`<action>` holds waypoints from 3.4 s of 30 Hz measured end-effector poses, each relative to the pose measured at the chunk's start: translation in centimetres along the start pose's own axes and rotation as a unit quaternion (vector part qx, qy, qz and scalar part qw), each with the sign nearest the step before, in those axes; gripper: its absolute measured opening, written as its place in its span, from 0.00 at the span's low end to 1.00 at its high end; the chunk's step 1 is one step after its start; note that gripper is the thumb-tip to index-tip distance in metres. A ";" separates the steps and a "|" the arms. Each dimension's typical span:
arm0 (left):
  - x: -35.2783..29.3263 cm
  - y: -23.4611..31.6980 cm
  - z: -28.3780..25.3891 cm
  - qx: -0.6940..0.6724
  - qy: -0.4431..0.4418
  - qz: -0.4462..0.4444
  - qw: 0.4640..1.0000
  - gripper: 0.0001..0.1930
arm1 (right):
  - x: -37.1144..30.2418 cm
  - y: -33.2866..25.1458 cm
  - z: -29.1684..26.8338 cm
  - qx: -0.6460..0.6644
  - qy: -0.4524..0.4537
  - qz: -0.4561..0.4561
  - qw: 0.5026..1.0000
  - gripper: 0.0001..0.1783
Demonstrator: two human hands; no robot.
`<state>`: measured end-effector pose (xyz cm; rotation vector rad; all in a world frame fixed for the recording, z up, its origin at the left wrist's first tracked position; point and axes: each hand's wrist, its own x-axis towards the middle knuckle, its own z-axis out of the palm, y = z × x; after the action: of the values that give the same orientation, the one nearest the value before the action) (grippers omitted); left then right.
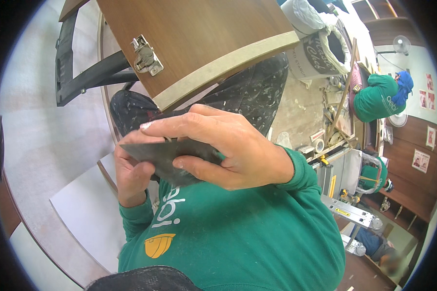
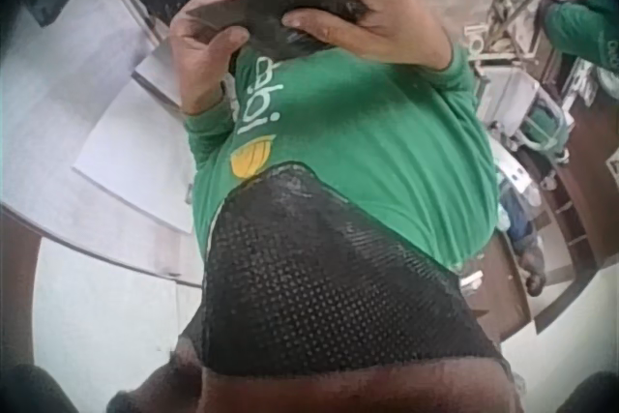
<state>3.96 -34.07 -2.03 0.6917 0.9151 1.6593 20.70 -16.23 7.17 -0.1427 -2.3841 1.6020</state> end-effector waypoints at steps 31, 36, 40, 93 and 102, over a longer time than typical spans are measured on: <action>2.5 -4.3 6.1 -0.401 -0.008 -0.105 0.910 0.28 | -1.8 7.1 5.0 -0.151 0.189 -0.111 0.964 0.23; 2.9 -3.3 7.0 -0.459 0.062 -0.119 0.878 0.20 | -1.7 6.1 5.3 -0.159 0.226 -0.067 0.959 0.17; 2.8 -1.7 6.2 -0.357 0.072 -0.170 0.916 0.14 | -1.1 4.5 4.3 -0.210 0.277 -0.045 0.937 0.14; 7.7 -1.9 -3.2 0.000 0.146 -0.038 0.989 0.16 | 2.0 7.6 6.2 -0.198 0.277 -0.019 0.940 0.14; 7.7 -2.0 -3.3 -0.005 0.144 -0.035 0.989 0.16 | 2.2 7.6 6.4 -0.193 0.302 -0.043 0.932 0.12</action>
<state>0.25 -27.08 -5.53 0.4135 1.1206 1.7264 16.35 -18.51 -1.73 -0.5168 -2.1263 0.8544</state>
